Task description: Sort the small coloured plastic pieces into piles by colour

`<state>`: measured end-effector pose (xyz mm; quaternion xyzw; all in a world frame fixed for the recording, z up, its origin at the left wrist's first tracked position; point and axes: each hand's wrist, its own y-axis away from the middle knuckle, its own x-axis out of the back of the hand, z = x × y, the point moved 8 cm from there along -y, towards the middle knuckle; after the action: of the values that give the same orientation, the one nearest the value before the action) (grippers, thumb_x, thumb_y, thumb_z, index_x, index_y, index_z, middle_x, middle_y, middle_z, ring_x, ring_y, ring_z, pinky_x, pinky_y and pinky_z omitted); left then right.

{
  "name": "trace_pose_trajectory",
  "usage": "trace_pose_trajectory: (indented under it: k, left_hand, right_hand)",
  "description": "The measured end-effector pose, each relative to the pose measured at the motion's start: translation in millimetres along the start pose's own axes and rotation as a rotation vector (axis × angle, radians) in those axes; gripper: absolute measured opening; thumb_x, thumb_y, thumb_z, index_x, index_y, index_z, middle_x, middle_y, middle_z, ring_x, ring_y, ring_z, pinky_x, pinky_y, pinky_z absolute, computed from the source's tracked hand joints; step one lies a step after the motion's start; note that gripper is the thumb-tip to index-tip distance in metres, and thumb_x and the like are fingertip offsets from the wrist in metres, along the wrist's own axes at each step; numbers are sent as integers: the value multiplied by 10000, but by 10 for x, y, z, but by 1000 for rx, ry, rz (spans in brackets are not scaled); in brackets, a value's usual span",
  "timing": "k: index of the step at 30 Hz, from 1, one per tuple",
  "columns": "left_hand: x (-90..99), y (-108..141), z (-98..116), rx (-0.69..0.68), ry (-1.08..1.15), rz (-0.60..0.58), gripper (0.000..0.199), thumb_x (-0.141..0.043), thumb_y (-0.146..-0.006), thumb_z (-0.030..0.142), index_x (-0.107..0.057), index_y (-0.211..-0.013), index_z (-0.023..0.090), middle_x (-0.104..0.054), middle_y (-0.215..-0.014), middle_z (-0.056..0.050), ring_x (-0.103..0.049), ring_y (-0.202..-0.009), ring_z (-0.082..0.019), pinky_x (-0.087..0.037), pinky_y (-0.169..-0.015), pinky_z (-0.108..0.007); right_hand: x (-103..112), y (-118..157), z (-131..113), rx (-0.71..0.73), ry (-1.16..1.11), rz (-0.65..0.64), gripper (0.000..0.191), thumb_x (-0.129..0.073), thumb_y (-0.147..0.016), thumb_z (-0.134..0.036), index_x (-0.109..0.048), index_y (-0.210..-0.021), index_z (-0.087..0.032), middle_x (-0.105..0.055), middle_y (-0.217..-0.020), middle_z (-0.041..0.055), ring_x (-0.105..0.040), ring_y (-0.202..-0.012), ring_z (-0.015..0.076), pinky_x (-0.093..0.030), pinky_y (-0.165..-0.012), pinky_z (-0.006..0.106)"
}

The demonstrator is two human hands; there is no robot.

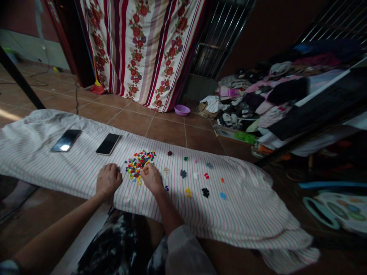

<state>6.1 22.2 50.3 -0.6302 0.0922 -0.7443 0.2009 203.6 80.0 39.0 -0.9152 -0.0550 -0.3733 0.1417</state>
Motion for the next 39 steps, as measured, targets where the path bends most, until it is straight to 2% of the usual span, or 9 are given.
trace_pose_trajectory:
  k: [6,10,14,18,23,29,35,39]
  left_hand:
    - [-5,3,-1,-5,-4,-6,94,-474,-816,212,-550,-863,183,-611,-887,-115,-552,-923,-282,-404,-826,-405]
    - [1,2,1,-6,-21,-15,111,-460,-822,218,-554,-867,179,-612,-892,-122,-549,-927,-285,-399,-816,-407]
    - [-2,-1,-1,-2,-16,-36,113,-471,-811,218,-558,-872,179,-615,-903,-125,-551,-937,-286,-396,-812,-403]
    - [4,-4,-1,0,-8,-36,110,-468,-813,220,-555,-867,182,-617,-895,-128,-553,-930,-289,-396,-813,-410]
    - [19,-5,9,0,-8,-28,109,-460,-812,219,-554,-858,188,-618,-888,-125,-552,-924,-291,-394,-815,-414]
    - [24,-7,15,10,4,-38,127,-453,-813,220,-563,-862,181,-619,-894,-136,-545,-926,-293,-395,-811,-416]
    - [18,0,9,2,18,-8,135,-458,-810,221,-575,-864,184,-618,-888,-133,-541,-917,-292,-387,-797,-414]
    - [7,5,2,-5,-6,5,132,-453,-819,228,-570,-860,185,-620,-885,-127,-545,-912,-285,-383,-792,-405]
  right_hand:
    - [85,73,148,-104,-71,58,33,-602,-745,-229,-580,-769,-232,-623,-662,-39,-609,-643,147,-466,-651,254]
    - [334,77,254,-74,-93,161,73,-562,-751,-251,-596,-810,-227,-631,-702,-23,-603,-656,150,-478,-674,267]
    - [657,90,544,-113,-90,270,225,-509,-758,-247,-644,-936,-215,-663,-833,18,-599,-660,144,-492,-684,277]
    - [841,132,833,-164,2,286,200,-524,-707,-212,-668,-845,-213,-661,-777,25,-613,-723,172,-499,-732,297]
    - [813,170,997,-186,33,264,189,-519,-684,-194,-662,-807,-208,-668,-759,25,-620,-738,180,-505,-747,305]
    - [726,164,1121,-258,27,258,199,-565,-718,-226,-650,-897,-209,-686,-824,20,-632,-717,164,-506,-738,302]
    - [740,221,1067,-233,73,276,210,-591,-736,-224,-642,-940,-226,-694,-869,18,-635,-759,160,-501,-774,306]
    - [728,258,1045,-230,14,274,220,-584,-755,-238,-639,-968,-226,-715,-916,23,-645,-743,150,-517,-769,304]
